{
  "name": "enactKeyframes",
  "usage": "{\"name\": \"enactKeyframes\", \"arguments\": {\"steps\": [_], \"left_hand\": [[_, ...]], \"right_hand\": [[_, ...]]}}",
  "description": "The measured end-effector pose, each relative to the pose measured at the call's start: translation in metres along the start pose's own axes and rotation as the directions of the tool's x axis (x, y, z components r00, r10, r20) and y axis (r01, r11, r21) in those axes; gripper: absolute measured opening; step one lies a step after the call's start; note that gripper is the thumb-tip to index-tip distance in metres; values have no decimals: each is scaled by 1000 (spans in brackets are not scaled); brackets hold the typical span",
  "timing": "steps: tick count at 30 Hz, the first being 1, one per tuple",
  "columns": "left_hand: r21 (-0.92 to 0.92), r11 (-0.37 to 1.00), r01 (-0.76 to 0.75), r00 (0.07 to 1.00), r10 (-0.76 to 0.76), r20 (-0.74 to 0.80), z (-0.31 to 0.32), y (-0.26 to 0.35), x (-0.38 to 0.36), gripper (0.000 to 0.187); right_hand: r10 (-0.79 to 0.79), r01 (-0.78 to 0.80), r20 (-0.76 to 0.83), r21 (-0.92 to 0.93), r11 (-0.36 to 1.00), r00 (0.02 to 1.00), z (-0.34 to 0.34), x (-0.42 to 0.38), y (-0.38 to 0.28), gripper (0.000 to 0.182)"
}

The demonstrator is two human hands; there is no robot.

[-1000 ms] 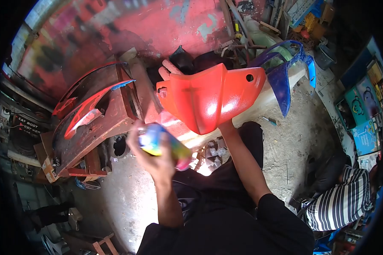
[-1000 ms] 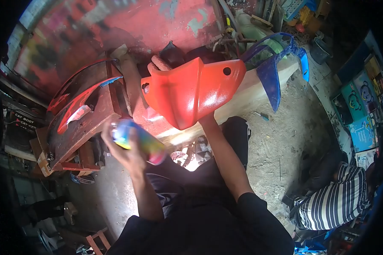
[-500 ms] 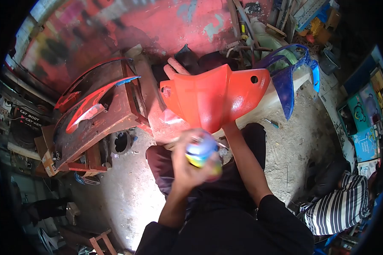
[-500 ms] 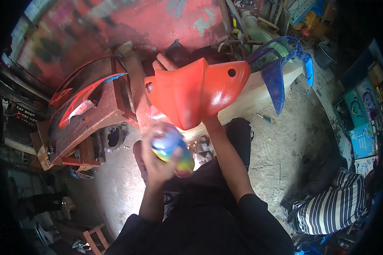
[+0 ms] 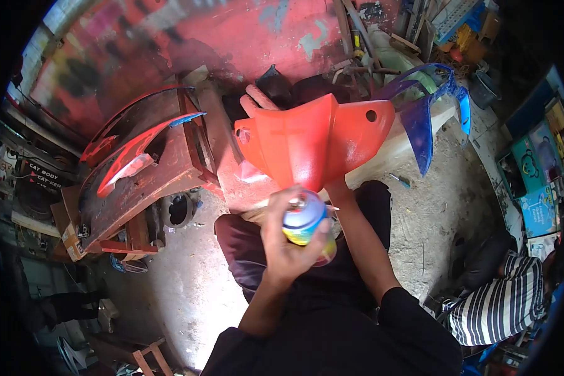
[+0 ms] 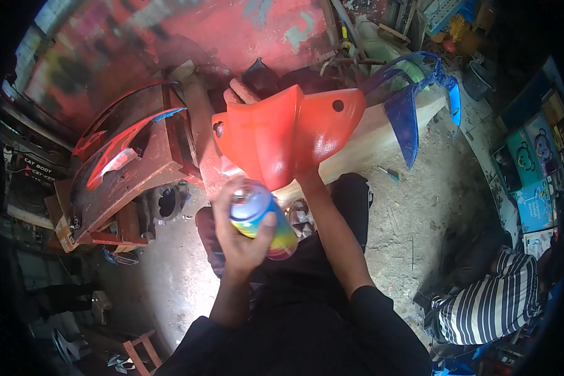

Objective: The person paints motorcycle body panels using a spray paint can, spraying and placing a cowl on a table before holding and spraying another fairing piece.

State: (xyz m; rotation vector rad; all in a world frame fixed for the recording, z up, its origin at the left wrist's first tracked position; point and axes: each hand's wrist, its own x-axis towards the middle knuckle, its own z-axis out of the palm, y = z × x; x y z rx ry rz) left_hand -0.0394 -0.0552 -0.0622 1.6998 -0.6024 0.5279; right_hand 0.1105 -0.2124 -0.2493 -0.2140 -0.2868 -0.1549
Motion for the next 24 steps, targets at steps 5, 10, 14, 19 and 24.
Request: {"name": "enactKeyframes", "arguments": {"steps": [5,10,14,19,24], "left_hand": [[108,964,244,910,-188,-370,-27,-15,8,78],[106,906,410,834,-326,-446,-45,-43,-3,62],[124,992,8,1000,-9,12,-32,-25,-32,56],[58,984,166,931,-137,-339,-41,-34,-28,70],[58,916,397,827,-330,-455,-47,-40,-16,52]], "right_hand": [[-72,78,39,-198,977,997,-2,-1,-3,60],[-39,42,43,-74,996,998,-8,5,-2,64],[-9,10,48,-12,1000,999,-7,3,-1,65],[6,-8,57,36,999,998,-8,1,-4,66],[-5,5,69,-4,1000,998,-8,3,-4,67]]}}
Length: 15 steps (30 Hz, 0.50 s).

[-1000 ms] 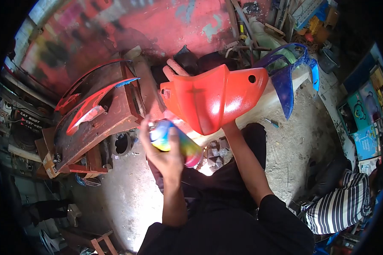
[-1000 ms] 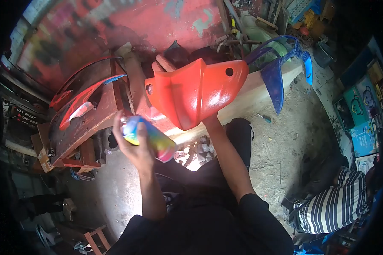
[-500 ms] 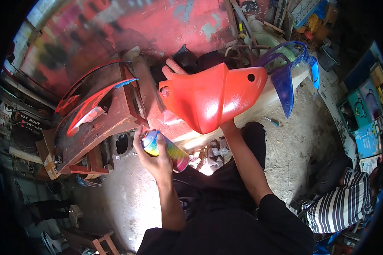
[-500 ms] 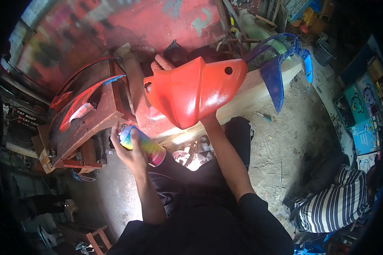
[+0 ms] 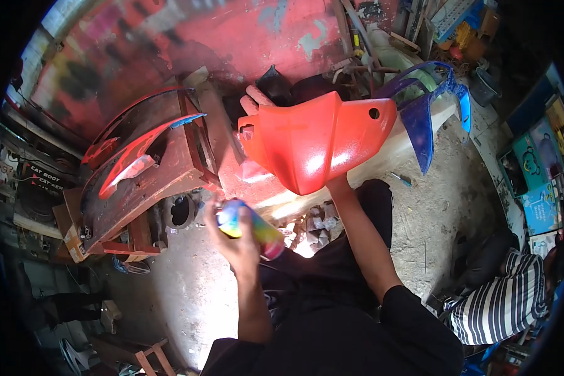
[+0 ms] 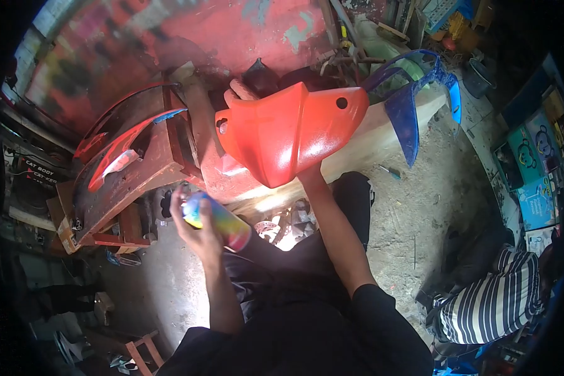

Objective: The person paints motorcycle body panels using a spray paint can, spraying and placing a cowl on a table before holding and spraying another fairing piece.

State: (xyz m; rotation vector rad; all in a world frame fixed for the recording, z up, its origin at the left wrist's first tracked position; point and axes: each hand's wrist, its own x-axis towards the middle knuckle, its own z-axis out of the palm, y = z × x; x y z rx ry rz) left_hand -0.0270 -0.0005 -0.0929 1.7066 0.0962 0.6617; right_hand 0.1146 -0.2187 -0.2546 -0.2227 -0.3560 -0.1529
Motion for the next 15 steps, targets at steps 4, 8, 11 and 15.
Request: {"name": "enactKeyframes", "arguments": {"steps": [4,8,11,15], "left_hand": [[-177,932,-317,849,362,385,8,4,-39,64],[-53,920,-388,885,388,259,1,4,-39,75],[52,990,-127,992,127,6,10,25,-8,75],[9,1000,-17,998,16,65,19,32,-5,53]], "right_hand": [[-3,5,28,-55,998,1000,0,-2,2,66],[34,-29,-32,143,989,999,4,1,-2,67],[-27,25,52,38,999,998,9,-1,-1,67],[-28,28,42,14,1000,999,22,1,1,66]]}}
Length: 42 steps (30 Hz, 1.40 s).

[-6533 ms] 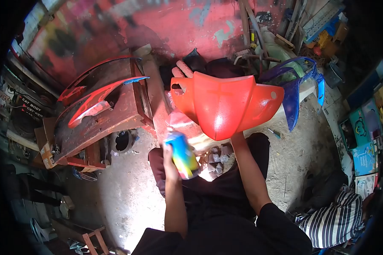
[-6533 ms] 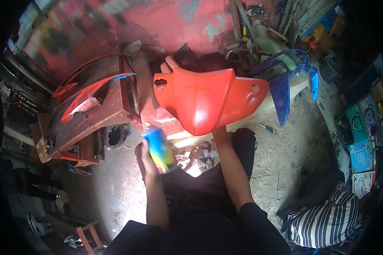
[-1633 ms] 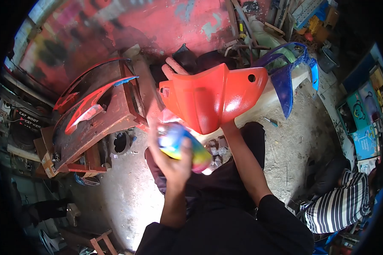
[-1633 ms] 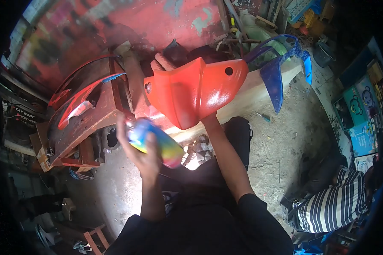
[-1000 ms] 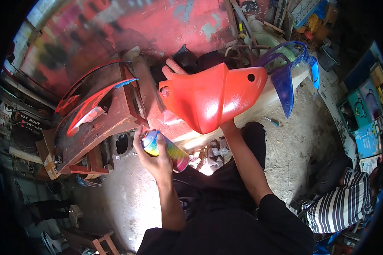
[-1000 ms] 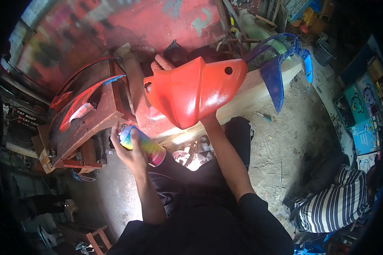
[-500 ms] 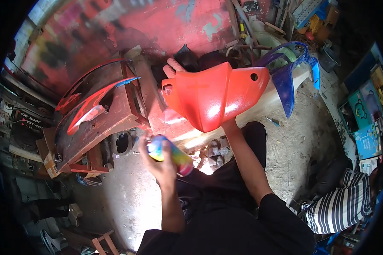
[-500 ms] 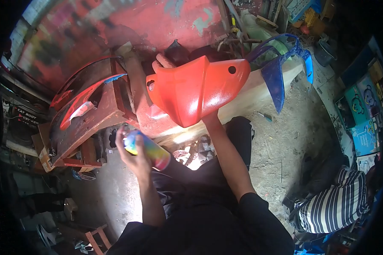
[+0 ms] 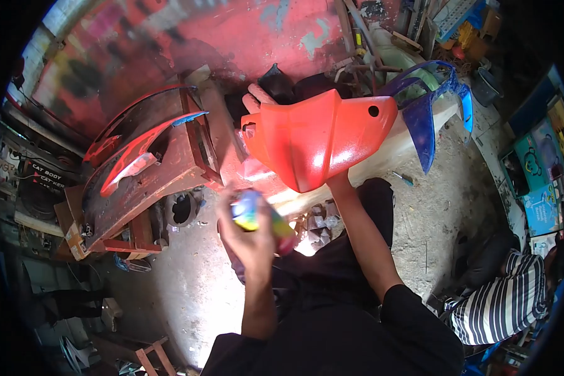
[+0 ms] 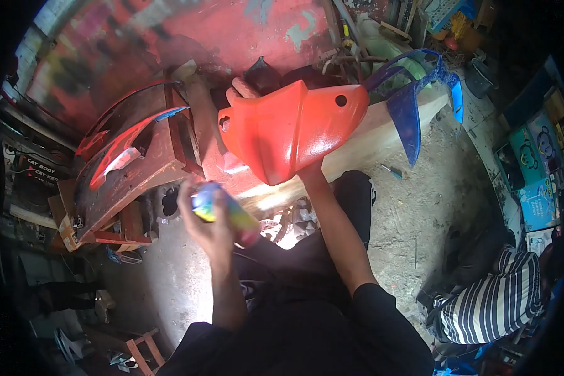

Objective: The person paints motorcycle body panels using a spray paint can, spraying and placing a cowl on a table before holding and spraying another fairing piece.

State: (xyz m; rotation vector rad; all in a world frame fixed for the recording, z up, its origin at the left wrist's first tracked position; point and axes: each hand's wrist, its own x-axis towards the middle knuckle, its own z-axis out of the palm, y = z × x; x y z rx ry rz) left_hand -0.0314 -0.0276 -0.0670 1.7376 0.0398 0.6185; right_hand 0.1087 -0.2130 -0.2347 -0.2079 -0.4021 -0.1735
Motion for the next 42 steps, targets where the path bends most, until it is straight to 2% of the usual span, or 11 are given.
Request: {"name": "enactKeyframes", "arguments": {"steps": [3,6,11,15,19,28,32,35,38,41,42], "left_hand": [[-99,899,-427,861,438,260,12,-3,-23,52],[-293,888,-355,881,422,212,16,-11,-39,55],[171,975,-144,982,162,-97,-8,-15,-2,63],[99,993,68,997,-64,-40,-9,-25,-1,53],[-74,958,-277,883,284,374,3,-16,-42,58],[213,976,-37,977,81,-200,-16,-34,1,61],[73,997,11,1000,-11,-2,-5,-45,-15,44],[-131,927,-351,880,374,293,3,-42,-41,57],[-112,873,-475,840,487,237,0,-29,-42,67],[103,985,-142,990,143,-10,-8,-32,-32,84],[106,993,-57,996,64,-62,-11,-33,-24,85]], "right_hand": [[48,-42,-31,155,987,998,-14,1,2,65],[-37,15,-135,-161,987,990,-38,-3,6,61],[-30,30,-69,6,1000,997,-19,-1,-1,61],[15,-24,101,94,995,995,-12,2,1,63],[-28,25,-49,-53,998,998,-26,-3,7,63],[-7,7,3,57,998,1000,-7,1,0,64],[-16,17,-20,79,997,1000,-8,1,2,64],[18,-18,1,83,996,1000,-12,-2,3,62],[23,-27,29,132,991,999,-30,-3,2,60],[20,-20,2,131,991,1000,-16,-3,1,58],[-94,100,51,-125,987,994,-2,-5,1,57]]}}
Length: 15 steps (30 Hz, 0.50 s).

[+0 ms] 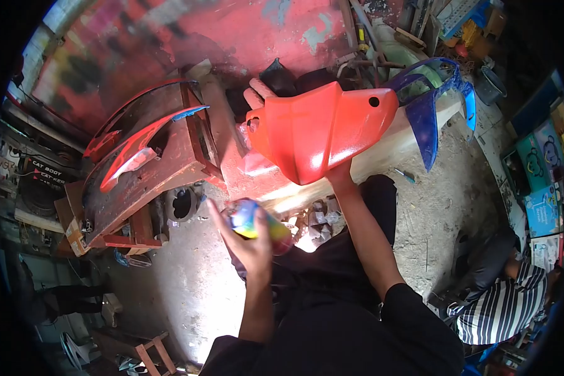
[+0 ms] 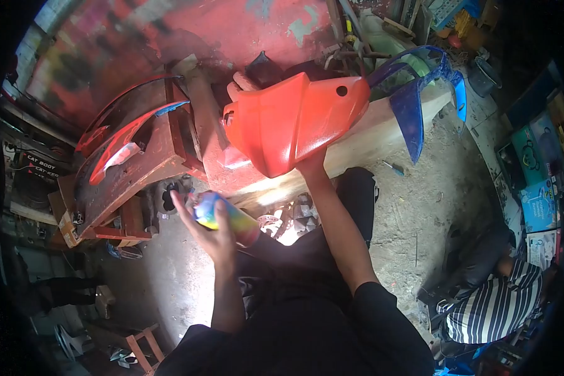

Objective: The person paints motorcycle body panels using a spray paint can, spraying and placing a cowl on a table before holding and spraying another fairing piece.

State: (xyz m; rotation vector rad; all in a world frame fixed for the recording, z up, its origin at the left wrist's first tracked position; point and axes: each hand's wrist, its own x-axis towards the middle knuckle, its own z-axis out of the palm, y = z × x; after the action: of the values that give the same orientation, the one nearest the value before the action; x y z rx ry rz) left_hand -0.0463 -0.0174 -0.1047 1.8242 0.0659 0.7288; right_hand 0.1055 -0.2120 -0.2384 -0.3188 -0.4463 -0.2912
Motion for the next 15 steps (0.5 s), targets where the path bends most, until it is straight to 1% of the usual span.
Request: {"name": "enactKeyframes", "arguments": {"steps": [1,2,3,4,5,6,7,8,9,10,11,12,13,14,15], "left_hand": [[3,996,85,995,-85,-45,-4,-3,8,85],[68,997,23,995,-17,-98,-7,-20,12,79],[69,997,24,995,-17,-100,-9,-25,15,79],[82,996,30,995,-22,-98,-11,-29,17,77],[93,995,36,995,-27,-96,-12,-32,18,74],[81,996,29,995,-21,-101,-11,-30,18,68],[80,996,32,994,-24,-104,-10,-27,18,68],[94,995,26,996,-18,-89,-10,-23,18,67],[108,994,19,997,-12,-73,-10,-21,18,65],[109,994,22,997,-14,-73,-10,-20,19,65],[93,995,30,999,-26,-47,-11,-20,18,64],[77,996,40,999,-38,-19,-11,-20,18,63],[77,996,44,999,-43,-15,-11,-22,17,63],[71,997,41,999,-40,-21,-12,-23,16,64],[64,997,37,999,-36,-28,-12,-25,16,65]], "right_hand": [[-52,56,32,-130,990,998,1,1,0,56],[-104,117,64,-254,960,993,1,2,0,56],[-29,25,-49,-77,997,998,-4,7,2,55],[65,-50,-146,110,993,987,-9,10,4,54],[68,-52,-147,109,993,987,-14,10,5,54],[59,-47,-107,117,992,993,-6,13,5,54],[51,-43,-65,124,991,997,2,17,5,54],[55,-47,-64,122,991,996,5,20,7,54],[-11,7,-84,-52,999,996,4,23,8,55],[-81,58,-93,-226,972,992,3,27,9,56],[-81,57,-95,-227,972,992,2,33,9,56],[29,-37,-161,-51,998,987,2,41,6,57],[146,-120,-206,132,984,968,4,48,3,58],[180,-140,-219,186,972,959,6,54,3,59],[180,-140,-222,183,973,958,10,59,3,59]]}}
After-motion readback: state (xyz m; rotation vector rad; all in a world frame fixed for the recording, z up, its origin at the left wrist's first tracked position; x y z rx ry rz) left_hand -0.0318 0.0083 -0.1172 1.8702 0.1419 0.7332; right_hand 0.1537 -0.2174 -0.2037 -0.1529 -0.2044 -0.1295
